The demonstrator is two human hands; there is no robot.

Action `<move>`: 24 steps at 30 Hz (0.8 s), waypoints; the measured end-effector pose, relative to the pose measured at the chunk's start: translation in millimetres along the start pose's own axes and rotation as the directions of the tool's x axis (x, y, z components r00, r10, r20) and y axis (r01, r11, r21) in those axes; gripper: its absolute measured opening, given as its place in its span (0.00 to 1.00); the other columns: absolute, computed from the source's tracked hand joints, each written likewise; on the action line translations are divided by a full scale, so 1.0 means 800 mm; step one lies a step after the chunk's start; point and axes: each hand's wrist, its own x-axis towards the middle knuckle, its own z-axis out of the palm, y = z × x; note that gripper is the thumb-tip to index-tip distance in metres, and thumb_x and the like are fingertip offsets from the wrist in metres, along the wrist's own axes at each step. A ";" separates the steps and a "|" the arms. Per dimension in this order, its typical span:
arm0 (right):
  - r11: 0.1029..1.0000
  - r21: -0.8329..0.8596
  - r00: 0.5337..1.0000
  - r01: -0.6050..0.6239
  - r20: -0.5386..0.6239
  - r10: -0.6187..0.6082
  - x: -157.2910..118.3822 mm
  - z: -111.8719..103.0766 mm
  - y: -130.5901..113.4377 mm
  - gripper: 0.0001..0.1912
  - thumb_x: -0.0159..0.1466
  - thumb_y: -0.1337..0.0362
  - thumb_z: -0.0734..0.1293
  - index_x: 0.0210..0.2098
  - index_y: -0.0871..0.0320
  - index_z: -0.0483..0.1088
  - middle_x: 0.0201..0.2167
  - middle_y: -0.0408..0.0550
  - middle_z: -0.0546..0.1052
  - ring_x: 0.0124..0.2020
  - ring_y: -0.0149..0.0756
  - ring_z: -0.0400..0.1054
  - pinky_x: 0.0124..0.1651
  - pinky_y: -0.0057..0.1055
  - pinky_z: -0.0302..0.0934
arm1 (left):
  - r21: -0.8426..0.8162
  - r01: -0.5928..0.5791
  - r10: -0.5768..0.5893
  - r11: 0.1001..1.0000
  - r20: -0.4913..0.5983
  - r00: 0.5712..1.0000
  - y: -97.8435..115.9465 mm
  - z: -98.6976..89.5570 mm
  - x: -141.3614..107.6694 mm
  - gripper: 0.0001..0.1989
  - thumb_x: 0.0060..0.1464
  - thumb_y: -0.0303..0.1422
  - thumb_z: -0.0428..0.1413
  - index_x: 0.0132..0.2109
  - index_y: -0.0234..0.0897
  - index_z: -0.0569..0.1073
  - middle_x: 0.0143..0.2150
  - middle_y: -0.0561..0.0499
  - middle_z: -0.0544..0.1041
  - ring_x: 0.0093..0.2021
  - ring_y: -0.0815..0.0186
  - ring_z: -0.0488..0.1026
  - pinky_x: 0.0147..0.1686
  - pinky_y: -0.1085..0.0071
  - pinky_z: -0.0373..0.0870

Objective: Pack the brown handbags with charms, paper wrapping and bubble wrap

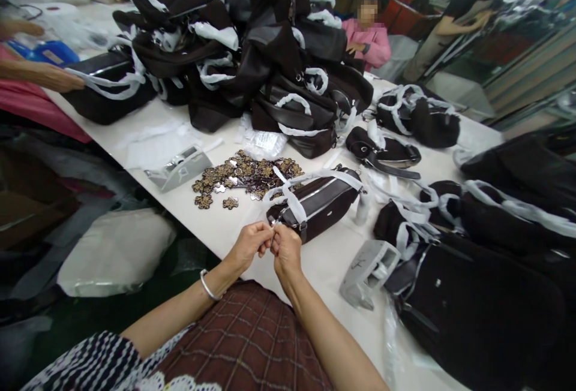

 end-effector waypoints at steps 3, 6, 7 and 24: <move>0.998 -0.068 0.999 -0.002 0.054 0.006 -0.002 -0.002 -0.009 0.19 0.47 0.56 0.73 0.18 0.55 0.57 0.10 0.30 0.53 0.12 0.20 0.44 0.14 0.22 0.39 | 0.111 -0.047 0.049 0.993 -0.012 0.999 -0.001 -0.002 0.001 0.10 0.49 0.37 0.56 0.27 0.37 0.67 0.18 0.58 0.68 0.15 0.75 0.61 0.15 0.78 0.55; 0.909 -0.416 0.958 -0.037 0.244 0.151 -0.014 -0.024 -0.039 0.16 0.50 0.53 0.72 0.24 0.58 0.67 0.12 0.34 0.62 0.11 0.22 0.49 0.14 0.23 0.40 | 0.306 -0.154 0.179 0.939 -0.052 0.983 0.004 -0.006 -0.002 0.09 0.52 0.37 0.55 0.28 0.38 0.69 0.19 0.58 0.69 0.18 0.73 0.63 0.20 0.76 0.58; 0.824 -0.567 0.944 0.007 0.275 0.181 -0.018 -0.032 -0.053 0.15 0.52 0.53 0.71 0.27 0.59 0.71 0.12 0.36 0.65 0.11 0.24 0.52 0.14 0.23 0.42 | 0.376 -0.207 0.247 0.903 -0.060 0.967 0.006 -0.007 -0.004 0.09 0.53 0.36 0.55 0.28 0.38 0.69 0.21 0.57 0.70 0.20 0.72 0.65 0.23 0.75 0.60; -0.382 -0.144 0.173 0.913 0.984 0.043 0.054 0.001 -0.123 0.09 0.63 0.69 0.67 0.29 0.52 0.77 0.40 0.41 0.81 0.57 0.41 0.68 0.71 0.55 0.32 | 0.458 -0.294 0.365 0.839 -0.073 0.928 0.011 -0.010 -0.010 0.06 0.53 0.34 0.57 0.29 0.39 0.73 0.24 0.53 0.72 0.24 0.68 0.66 0.25 0.74 0.57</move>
